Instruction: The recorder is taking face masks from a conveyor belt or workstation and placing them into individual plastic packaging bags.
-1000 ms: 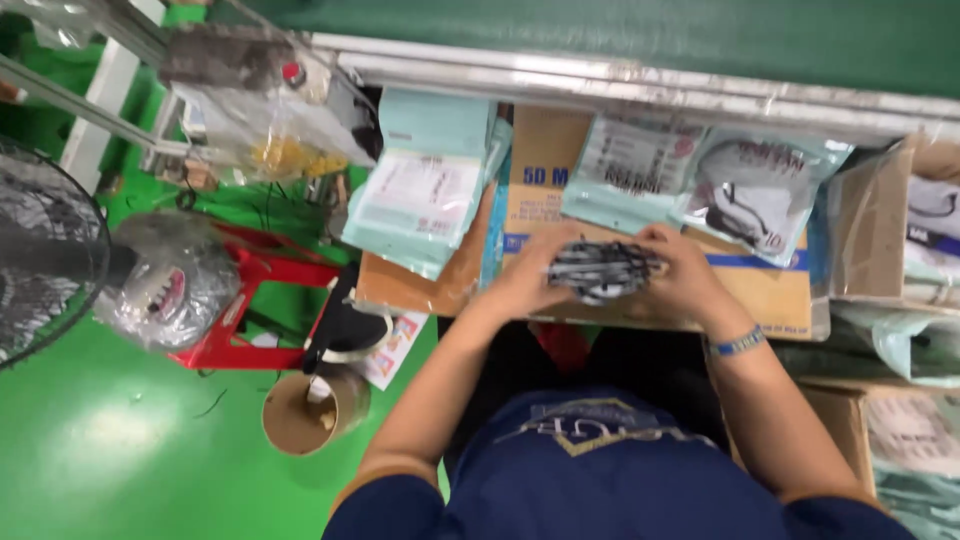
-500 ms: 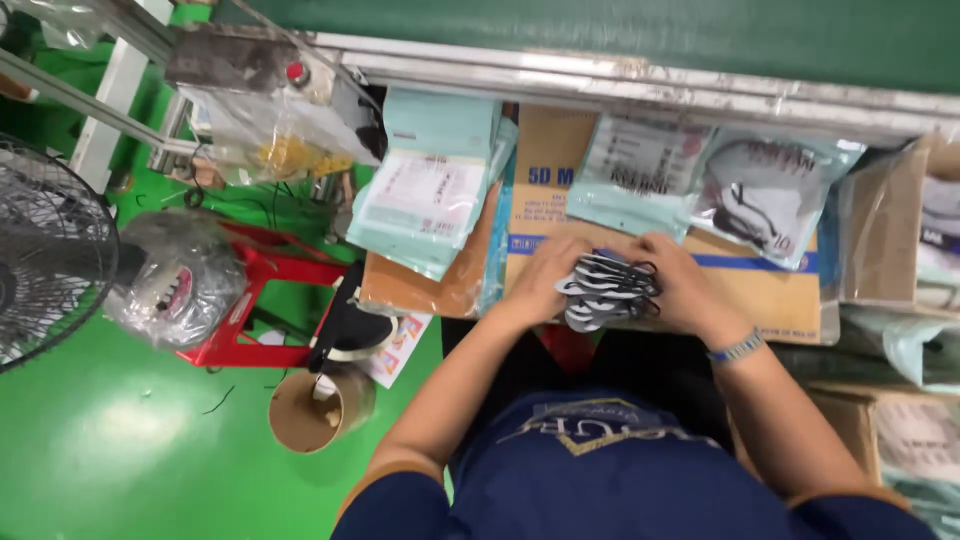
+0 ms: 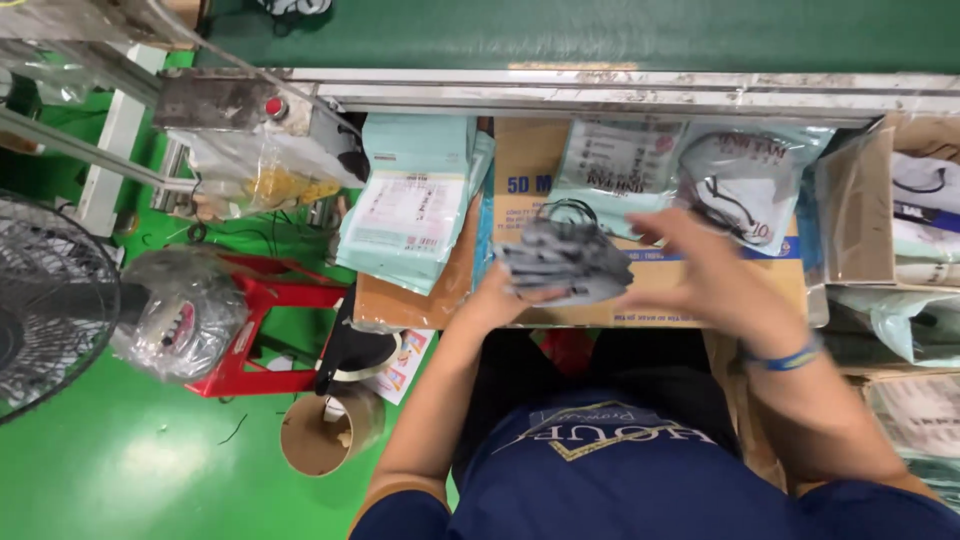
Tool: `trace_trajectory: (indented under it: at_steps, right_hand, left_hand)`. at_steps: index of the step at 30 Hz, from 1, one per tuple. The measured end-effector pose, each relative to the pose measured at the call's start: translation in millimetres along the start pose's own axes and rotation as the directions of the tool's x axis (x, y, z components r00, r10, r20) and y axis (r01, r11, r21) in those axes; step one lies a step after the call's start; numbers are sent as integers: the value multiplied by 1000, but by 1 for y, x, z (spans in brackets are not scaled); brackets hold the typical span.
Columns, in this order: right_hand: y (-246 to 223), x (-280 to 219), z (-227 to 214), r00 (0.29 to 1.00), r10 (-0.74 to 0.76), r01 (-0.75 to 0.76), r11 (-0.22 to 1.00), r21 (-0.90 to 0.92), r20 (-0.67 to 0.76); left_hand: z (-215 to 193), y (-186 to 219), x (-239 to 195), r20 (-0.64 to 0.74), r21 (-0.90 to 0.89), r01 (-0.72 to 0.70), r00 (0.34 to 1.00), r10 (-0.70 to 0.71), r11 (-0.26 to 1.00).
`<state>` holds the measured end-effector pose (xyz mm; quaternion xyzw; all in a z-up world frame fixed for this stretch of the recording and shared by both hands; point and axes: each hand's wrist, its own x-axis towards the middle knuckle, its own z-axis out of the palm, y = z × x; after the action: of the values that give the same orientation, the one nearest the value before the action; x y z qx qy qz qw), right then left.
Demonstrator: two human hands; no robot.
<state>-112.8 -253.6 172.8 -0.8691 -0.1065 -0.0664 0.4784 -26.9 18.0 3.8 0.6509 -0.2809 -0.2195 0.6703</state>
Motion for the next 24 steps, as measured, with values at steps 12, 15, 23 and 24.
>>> trace_trajectory:
  at_steps: [12,15,23,24]
  right_hand:
    - [93,-6,94,989,3,-11,998,55,148]
    - [75,-14,76,978,-16,10,999,32,208]
    - [149,-23,119,992,12,0,996,-93,126]
    - [158,-23,120,993,-43,45,999,-20,106]
  left_hand:
    - [-1,3,6,20,690,-204,965,263,694]
    - [2,21,-4,23,687,-186,972,235,703]
    - [-1,-10,2,69,821,-183,972,225,541]
    - [3,7,1,11,723,-105,990,141,682]
